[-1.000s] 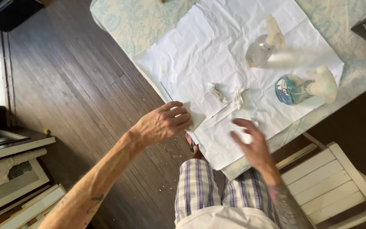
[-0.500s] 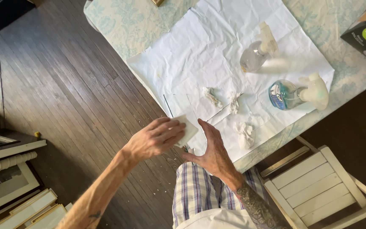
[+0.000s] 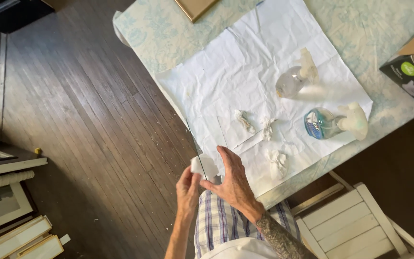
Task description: Cleaning glass panes for picture frames using a spray bottle and paper towels
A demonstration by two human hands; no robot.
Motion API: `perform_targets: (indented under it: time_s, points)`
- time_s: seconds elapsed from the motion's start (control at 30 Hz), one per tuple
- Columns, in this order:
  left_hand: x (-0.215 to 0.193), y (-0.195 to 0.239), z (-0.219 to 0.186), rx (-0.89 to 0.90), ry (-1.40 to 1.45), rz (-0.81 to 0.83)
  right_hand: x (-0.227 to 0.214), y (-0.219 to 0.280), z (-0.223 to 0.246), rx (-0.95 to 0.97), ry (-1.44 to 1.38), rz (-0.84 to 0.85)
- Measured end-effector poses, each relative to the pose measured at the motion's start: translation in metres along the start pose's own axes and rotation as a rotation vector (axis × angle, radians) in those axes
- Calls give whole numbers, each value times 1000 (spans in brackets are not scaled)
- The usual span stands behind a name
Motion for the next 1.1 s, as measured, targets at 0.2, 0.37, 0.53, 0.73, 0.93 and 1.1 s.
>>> perform_targets:
  time_s: [0.2,0.37,0.53,0.73,0.93,1.1]
  points:
    - [19,18,-43,-231,126,68,7,1,11,-27,-27,43]
    - [16,17,-60,-221,7,70,-65,23,-31,130,-241,60]
    - [5,11,-32,-209,-12,57,-208,87,-177,507,-154,-640]
    - [10,10,-40,-232,-71,75,-260,59,-175,499,-133,-716]
    - [0,-1,-31,-247,-223,-22,-244,75,-206,604,-19,-569]
    - [-8,-3,-24,-203,-278,-70,-270,51,-172,403,-57,-628]
Point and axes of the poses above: each hand's wrist, its own y-axis away from the middle knuckle, its own x-axis out of the palm, z = x × y, the point moved 9 cm from there along -y, towards the middle knuckle
